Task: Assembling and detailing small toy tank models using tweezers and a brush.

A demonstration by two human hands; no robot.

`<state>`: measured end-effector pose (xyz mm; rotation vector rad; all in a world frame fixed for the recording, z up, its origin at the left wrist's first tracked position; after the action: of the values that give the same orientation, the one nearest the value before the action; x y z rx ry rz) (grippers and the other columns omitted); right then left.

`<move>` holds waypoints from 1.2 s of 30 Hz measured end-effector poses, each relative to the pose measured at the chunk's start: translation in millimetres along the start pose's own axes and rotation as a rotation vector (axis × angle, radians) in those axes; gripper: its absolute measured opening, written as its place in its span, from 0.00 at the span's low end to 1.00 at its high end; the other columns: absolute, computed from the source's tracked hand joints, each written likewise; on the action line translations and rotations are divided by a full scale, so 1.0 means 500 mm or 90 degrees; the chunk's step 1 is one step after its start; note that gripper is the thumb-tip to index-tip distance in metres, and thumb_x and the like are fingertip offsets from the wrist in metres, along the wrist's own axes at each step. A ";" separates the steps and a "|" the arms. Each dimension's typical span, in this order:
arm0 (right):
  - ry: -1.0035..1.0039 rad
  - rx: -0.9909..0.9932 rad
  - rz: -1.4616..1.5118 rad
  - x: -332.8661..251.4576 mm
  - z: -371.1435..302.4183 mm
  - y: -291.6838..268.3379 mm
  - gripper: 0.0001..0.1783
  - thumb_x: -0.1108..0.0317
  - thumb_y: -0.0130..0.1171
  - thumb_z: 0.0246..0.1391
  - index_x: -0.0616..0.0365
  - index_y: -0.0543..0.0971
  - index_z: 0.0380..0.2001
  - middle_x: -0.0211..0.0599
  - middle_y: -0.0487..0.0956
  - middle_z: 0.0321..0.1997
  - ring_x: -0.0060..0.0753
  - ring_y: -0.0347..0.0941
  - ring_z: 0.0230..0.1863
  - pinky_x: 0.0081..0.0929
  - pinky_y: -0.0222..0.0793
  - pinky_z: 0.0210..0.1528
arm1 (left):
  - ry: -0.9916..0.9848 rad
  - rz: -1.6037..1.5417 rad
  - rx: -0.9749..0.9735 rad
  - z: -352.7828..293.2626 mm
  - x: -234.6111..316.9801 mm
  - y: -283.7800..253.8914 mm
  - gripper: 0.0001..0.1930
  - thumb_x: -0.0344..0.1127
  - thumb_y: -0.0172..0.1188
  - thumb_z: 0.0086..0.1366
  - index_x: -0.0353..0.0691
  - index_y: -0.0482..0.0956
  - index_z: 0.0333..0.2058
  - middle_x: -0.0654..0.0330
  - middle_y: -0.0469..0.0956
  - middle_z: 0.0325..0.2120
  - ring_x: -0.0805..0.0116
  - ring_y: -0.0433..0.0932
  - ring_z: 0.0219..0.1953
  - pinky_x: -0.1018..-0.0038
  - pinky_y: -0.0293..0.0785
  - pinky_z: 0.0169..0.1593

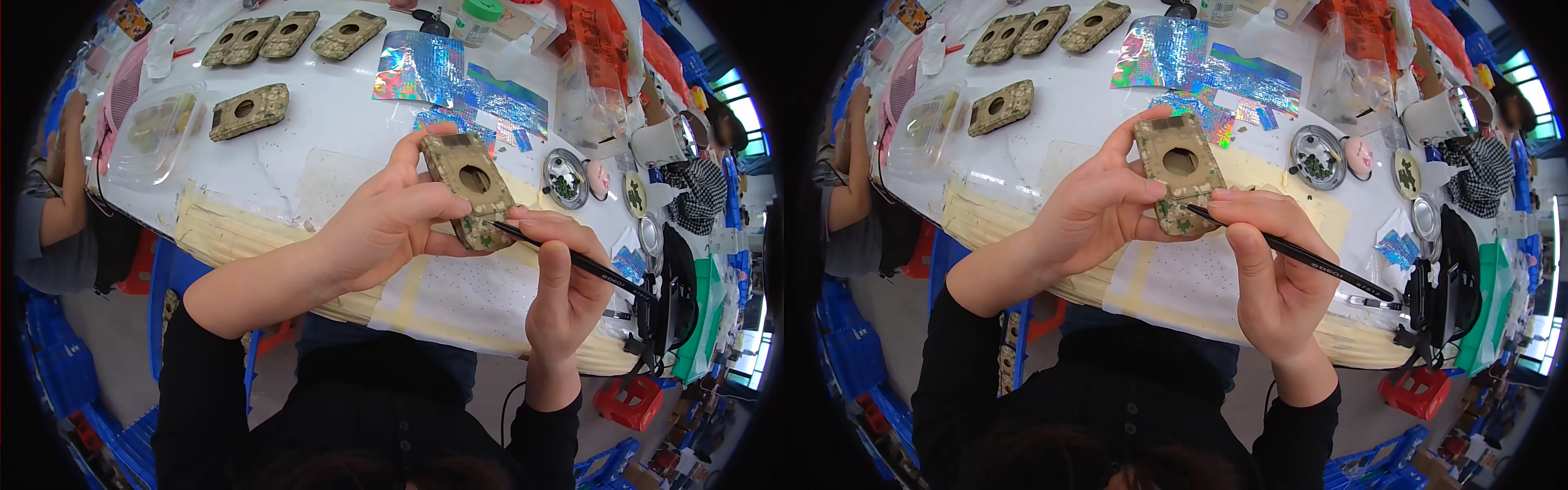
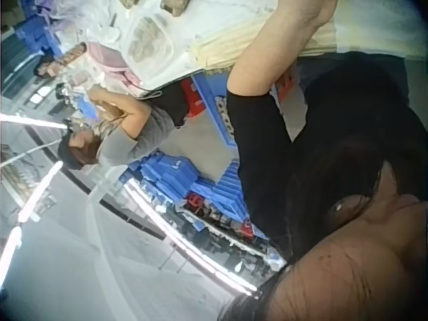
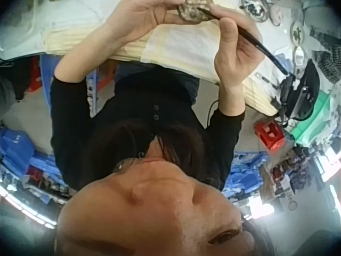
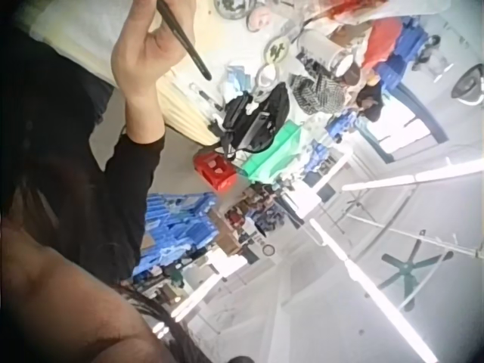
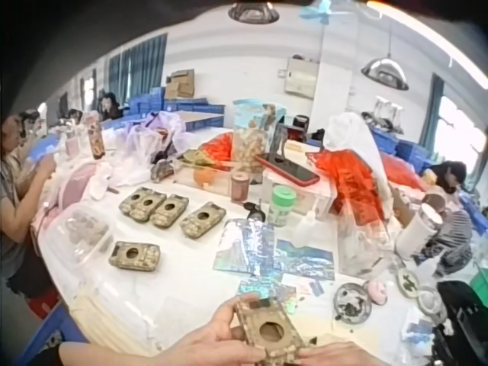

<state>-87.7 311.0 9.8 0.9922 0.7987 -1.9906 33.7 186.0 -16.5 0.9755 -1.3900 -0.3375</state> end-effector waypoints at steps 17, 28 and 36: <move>-0.024 0.002 -0.041 0.001 -0.001 0.003 0.06 0.75 0.54 0.56 0.67 0.78 0.36 0.43 0.80 0.37 0.39 0.75 0.43 0.33 0.66 0.50 | -0.002 0.009 -0.003 0.001 0.000 -0.002 0.36 0.26 0.47 0.62 0.47 0.38 0.65 0.47 0.65 0.54 0.55 0.71 0.55 0.54 0.72 0.54; -0.031 0.002 -0.052 -0.001 -0.001 0.002 0.07 0.75 0.55 0.56 0.67 0.78 0.35 0.43 0.80 0.37 0.39 0.75 0.43 0.34 0.66 0.50 | -0.006 0.003 -0.009 0.001 0.000 0.000 0.36 0.26 0.48 0.62 0.46 0.40 0.65 0.48 0.64 0.54 0.56 0.72 0.54 0.55 0.73 0.53; -0.042 0.001 -0.069 0.000 -0.001 0.005 0.06 0.75 0.57 0.54 0.67 0.79 0.35 0.43 0.81 0.36 0.40 0.76 0.42 0.33 0.68 0.49 | 0.002 0.003 -0.017 0.000 -0.002 -0.003 0.35 0.27 0.49 0.62 0.45 0.41 0.64 0.49 0.64 0.55 0.57 0.71 0.54 0.57 0.74 0.52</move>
<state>-85.4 310.2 9.3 0.8957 0.8311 -2.1057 34.0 185.6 -18.2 0.9500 -1.3813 -0.3511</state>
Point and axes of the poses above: each hand's wrist, its own z-axis towards the middle knuckle, its own y-axis out of the palm, x = y × z, the point moved 3 cm from there along z, towards the middle knuckle
